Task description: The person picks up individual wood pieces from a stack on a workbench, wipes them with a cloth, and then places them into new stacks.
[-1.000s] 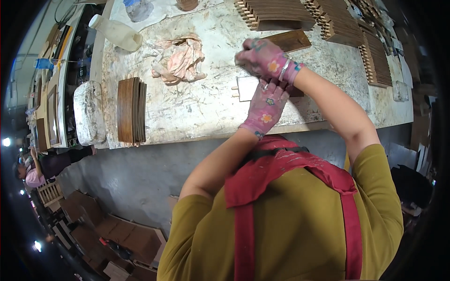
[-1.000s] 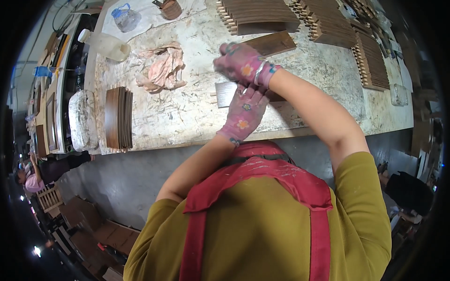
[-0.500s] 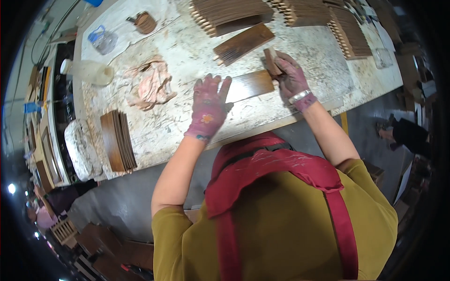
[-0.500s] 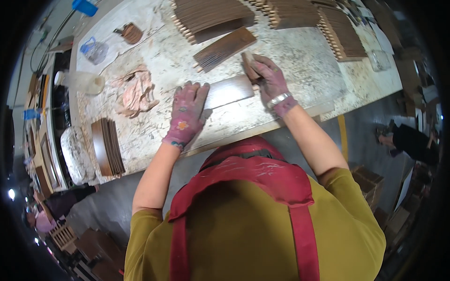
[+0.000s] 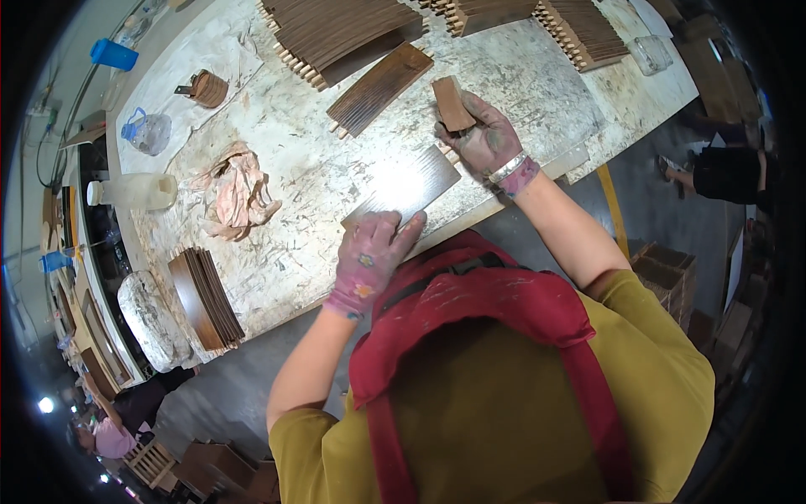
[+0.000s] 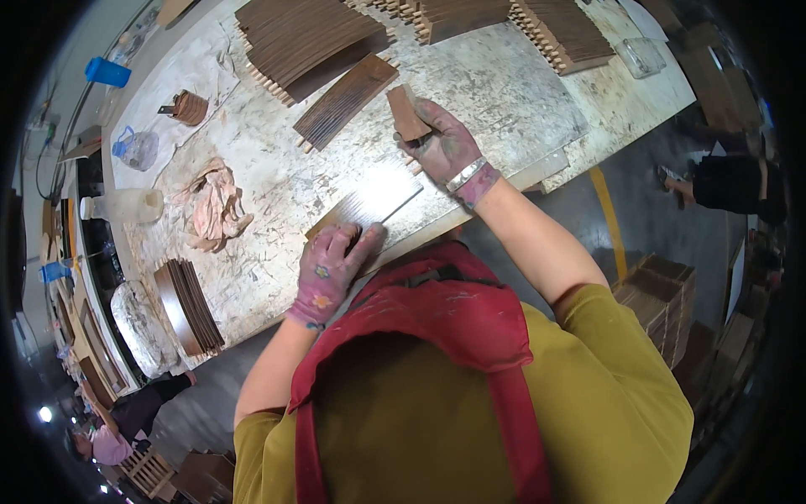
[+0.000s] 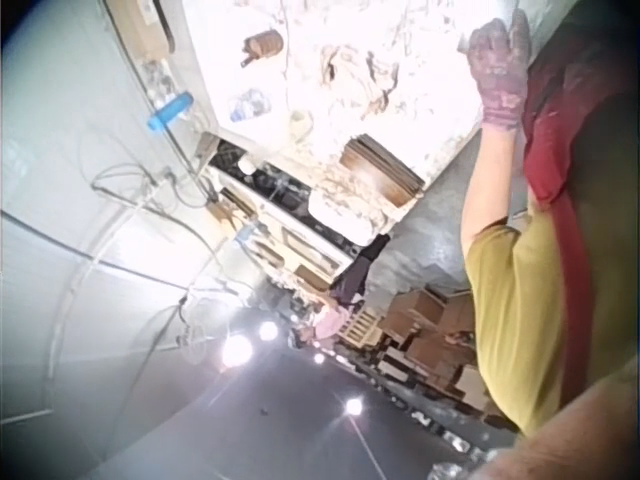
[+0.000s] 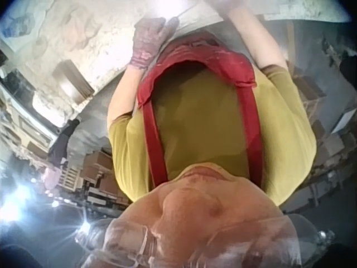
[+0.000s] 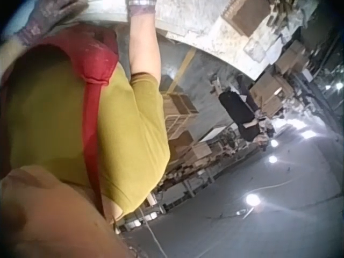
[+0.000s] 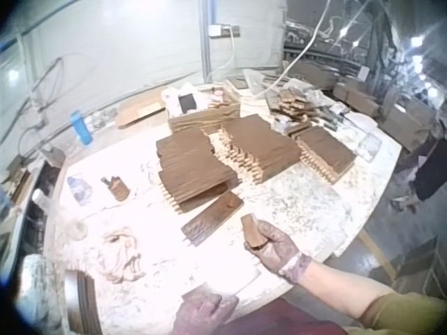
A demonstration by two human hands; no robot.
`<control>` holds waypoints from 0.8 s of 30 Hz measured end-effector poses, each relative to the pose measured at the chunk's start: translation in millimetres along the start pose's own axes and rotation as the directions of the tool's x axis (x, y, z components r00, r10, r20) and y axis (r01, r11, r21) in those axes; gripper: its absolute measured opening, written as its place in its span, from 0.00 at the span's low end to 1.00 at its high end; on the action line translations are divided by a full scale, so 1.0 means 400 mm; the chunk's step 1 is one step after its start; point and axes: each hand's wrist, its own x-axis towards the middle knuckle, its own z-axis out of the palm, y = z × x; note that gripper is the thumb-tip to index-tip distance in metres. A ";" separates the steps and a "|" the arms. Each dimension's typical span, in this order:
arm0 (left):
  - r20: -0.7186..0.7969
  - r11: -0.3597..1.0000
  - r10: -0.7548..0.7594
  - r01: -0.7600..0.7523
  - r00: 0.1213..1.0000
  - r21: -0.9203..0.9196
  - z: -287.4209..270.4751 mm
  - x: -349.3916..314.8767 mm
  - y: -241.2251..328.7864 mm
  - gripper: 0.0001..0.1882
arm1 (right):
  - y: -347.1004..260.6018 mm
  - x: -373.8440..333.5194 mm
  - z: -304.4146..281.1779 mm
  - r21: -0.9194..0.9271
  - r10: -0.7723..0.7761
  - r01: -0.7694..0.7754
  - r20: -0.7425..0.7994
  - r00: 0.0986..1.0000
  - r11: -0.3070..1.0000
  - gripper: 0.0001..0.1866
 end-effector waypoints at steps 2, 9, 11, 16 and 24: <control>-0.091 0.984 -0.148 0.138 0.985 -0.114 -0.051 0.056 0.052 0.38 | -0.021 -0.010 -0.040 -0.208 -0.064 0.083 0.094 0.994 0.975 0.18; -0.084 0.977 -0.209 0.205 0.974 -0.049 0.032 0.110 0.016 0.35 | -0.040 -0.101 -0.016 -0.786 -0.107 0.205 0.176 0.979 0.583 0.22; -0.097 0.979 -0.202 0.199 0.975 -0.042 0.036 0.114 0.012 0.34 | -0.021 -0.078 -0.029 -0.892 -0.211 0.302 0.241 0.947 0.336 0.22; -0.084 0.978 -0.204 0.198 0.975 -0.072 0.033 0.124 0.003 0.33 | -0.007 -0.088 0.035 -0.926 -0.268 0.375 0.369 0.890 -0.029 0.22; -0.149 0.983 -0.182 0.182 0.972 -0.016 0.037 0.129 0.000 0.30 | -0.063 -0.240 -0.012 -0.971 -0.084 0.229 0.235 0.968 -0.069 0.20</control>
